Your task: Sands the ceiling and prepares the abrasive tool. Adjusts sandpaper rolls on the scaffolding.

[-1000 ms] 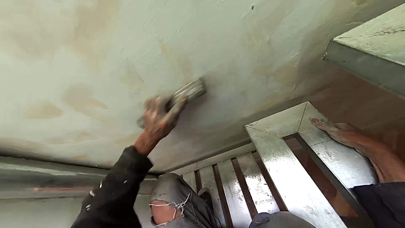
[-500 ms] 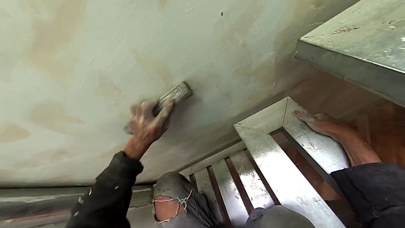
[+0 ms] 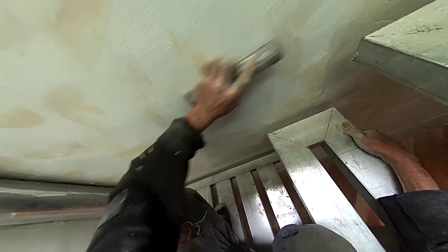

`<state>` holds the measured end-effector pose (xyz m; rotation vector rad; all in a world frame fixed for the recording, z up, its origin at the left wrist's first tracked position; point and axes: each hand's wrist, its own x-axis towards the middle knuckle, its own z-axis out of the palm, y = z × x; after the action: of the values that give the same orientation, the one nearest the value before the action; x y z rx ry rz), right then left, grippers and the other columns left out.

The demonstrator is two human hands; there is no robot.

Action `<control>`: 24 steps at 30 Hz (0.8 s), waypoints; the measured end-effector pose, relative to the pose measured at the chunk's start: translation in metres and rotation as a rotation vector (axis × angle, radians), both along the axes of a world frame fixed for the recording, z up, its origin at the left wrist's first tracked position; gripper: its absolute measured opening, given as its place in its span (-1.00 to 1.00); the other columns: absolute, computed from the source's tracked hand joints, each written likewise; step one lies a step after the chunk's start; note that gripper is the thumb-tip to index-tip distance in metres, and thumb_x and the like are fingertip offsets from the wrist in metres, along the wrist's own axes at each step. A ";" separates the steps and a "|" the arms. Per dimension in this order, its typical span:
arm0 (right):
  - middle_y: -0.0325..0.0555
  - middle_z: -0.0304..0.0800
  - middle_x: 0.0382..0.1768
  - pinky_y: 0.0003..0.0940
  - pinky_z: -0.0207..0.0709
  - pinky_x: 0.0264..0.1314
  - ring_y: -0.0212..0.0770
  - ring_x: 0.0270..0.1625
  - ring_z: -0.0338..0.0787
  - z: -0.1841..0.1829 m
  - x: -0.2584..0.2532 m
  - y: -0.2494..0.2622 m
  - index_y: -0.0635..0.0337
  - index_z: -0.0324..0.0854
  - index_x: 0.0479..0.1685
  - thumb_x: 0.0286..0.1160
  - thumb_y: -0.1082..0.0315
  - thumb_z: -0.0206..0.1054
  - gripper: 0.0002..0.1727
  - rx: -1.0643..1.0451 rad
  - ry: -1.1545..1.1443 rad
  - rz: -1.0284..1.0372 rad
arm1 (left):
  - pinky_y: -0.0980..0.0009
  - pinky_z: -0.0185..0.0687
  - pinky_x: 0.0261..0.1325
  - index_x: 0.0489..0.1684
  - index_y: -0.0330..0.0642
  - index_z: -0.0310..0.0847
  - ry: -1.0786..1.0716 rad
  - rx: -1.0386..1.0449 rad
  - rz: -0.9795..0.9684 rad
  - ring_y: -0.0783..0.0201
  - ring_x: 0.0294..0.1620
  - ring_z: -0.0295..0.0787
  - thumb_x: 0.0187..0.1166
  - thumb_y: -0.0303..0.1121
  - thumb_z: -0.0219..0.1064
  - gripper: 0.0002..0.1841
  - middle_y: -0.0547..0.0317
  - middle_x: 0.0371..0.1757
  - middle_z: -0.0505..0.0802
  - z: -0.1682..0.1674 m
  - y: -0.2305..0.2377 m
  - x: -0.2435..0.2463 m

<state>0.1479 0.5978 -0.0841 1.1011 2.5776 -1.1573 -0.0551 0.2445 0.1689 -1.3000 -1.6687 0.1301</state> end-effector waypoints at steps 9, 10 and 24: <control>0.62 0.68 0.13 0.54 0.34 0.30 0.51 0.31 0.65 0.009 0.000 -0.005 0.52 0.66 0.07 0.63 -0.49 -0.23 0.06 0.024 -0.030 -0.006 | -0.05 0.43 0.23 0.50 0.09 0.61 -0.075 0.014 0.040 -0.20 0.08 0.64 0.62 -0.22 0.33 -0.56 -0.26 0.08 0.74 -0.007 -0.112 0.002; 0.62 0.67 0.14 0.54 0.34 0.30 0.52 0.32 0.64 0.007 -0.003 -0.005 0.52 0.65 0.08 0.61 -0.51 -0.23 0.08 0.025 -0.048 -0.021 | -0.03 0.43 0.18 0.45 0.07 0.65 -0.039 0.032 0.029 -0.20 0.04 0.63 0.60 -0.19 0.35 -0.57 -0.25 0.04 0.73 -0.005 -0.107 -0.002; 0.63 0.65 0.21 0.53 0.31 0.36 0.53 0.40 0.60 0.009 -0.004 -0.009 0.52 0.64 0.15 0.65 -0.48 -0.31 0.08 0.047 -0.087 -0.035 | -0.06 0.45 0.10 0.36 0.04 0.70 -0.021 0.026 0.085 -0.21 -0.05 0.66 0.59 -0.23 0.35 -0.63 -0.24 -0.06 0.75 -0.008 -0.109 0.006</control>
<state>0.1437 0.5892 -0.0753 1.1835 2.5416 -1.0365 -0.0490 0.1359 0.1611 -1.2153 -1.7385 0.1448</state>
